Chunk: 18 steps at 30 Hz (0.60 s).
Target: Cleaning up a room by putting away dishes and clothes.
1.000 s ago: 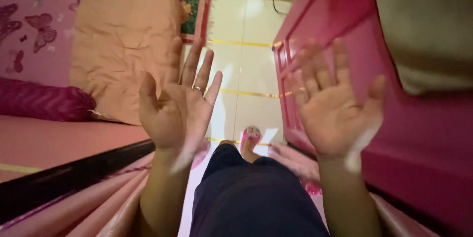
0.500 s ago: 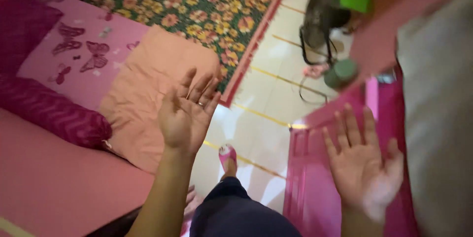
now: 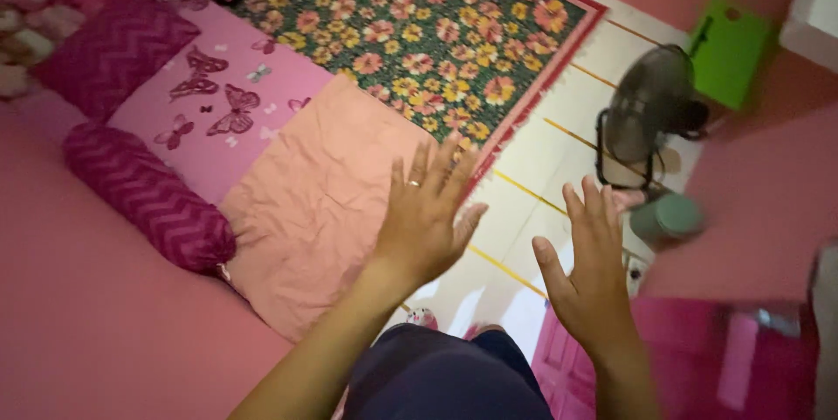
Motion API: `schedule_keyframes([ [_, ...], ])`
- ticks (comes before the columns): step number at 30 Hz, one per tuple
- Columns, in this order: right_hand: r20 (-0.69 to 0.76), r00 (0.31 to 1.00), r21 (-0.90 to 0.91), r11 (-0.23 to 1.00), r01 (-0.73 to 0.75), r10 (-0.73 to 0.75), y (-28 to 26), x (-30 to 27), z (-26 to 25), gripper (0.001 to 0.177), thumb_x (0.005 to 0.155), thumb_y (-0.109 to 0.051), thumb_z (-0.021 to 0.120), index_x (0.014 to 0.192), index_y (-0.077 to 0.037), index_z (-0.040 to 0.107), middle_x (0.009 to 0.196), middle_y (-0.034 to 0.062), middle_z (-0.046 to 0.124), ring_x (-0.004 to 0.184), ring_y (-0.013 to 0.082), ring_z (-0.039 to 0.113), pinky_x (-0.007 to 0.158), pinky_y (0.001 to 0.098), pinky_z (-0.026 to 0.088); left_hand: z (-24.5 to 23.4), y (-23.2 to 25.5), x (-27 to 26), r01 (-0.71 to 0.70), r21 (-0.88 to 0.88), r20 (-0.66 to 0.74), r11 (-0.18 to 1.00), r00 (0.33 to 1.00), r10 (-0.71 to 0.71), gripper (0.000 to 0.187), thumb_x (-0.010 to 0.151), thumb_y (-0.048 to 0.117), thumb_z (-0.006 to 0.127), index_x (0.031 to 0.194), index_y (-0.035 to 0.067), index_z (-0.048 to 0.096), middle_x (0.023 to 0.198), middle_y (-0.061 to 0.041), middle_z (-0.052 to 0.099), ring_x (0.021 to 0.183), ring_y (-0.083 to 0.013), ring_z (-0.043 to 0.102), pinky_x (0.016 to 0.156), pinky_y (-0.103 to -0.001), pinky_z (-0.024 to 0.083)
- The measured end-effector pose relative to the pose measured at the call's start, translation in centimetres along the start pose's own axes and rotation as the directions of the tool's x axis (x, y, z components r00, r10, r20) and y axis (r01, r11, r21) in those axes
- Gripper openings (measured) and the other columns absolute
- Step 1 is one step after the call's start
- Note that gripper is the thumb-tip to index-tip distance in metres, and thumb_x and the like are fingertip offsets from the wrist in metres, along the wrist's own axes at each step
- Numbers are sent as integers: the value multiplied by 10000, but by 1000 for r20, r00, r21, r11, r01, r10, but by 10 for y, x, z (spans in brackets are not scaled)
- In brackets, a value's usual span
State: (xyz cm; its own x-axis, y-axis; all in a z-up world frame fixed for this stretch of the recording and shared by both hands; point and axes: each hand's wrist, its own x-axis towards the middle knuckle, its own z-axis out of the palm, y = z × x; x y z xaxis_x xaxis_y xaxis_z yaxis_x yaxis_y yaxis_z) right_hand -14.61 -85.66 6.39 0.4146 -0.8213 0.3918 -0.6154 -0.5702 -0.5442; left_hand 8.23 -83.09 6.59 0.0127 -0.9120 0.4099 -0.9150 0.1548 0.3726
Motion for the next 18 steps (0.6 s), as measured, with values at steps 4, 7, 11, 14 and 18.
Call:
schedule_keyframes([
  [4, 56, 998, 31, 1000, -5, 3, 42, 41, 24, 665, 984, -319, 596, 1539, -5, 407, 1645, 270, 318, 1559, 457, 211, 1246, 541, 151, 19, -12, 27, 35, 9, 4, 999, 999, -35, 682, 970, 402, 622, 1545, 95, 421, 1624, -189, 358, 1478, -491, 324, 1154, -707, 211],
  [7, 95, 995, 38, 999, 33, -37, 83, 81, 39, 666, 972, -331, 600, 1530, -16, 418, 1638, 264, 328, 1560, 446, 215, 1239, 539, 147, 43, -20, 55, 100, 6, 17, 995, 995, -100, 678, 962, 392, 622, 1540, 97, 427, 1614, -193, 373, 1477, -492, 315, 1157, -699, 207],
  [11, 151, 988, 122, 992, 17, -36, 133, 139, 42, 652, 973, -313, 611, 1522, -12, 429, 1635, 272, 330, 1551, 442, 220, 1224, 533, 175, 78, -22, 102, 201, 30, 20, 979, 979, -201, 673, 964, 388, 624, 1536, 92, 429, 1593, -219, 381, 1474, -500, 300, 1156, -691, 202],
  [14, 176, 982, 142, 989, 38, -63, 166, 189, 32, 640, 972, -289, 619, 1513, -3, 435, 1624, 273, 344, 1549, 452, 225, 1221, 540, 184, 100, -15, 147, 256, 44, -14, 966, 967, -256, 672, 960, 381, 629, 1530, 84, 435, 1589, -233, 377, 1471, -504, 291, 1154, -690, 199],
  [18, 209, 971, 108, 990, 95, -116, 211, 237, 27, 630, 967, -287, 621, 1502, -8, 443, 1618, 268, 360, 1534, 445, 262, 1219, 535, 195, 126, -4, 196, 336, 57, -46, 940, 942, -334, 669, 955, 379, 638, 1521, 82, 441, 1600, -225, 375, 1482, -491, 287, 1168, -687, 198],
])
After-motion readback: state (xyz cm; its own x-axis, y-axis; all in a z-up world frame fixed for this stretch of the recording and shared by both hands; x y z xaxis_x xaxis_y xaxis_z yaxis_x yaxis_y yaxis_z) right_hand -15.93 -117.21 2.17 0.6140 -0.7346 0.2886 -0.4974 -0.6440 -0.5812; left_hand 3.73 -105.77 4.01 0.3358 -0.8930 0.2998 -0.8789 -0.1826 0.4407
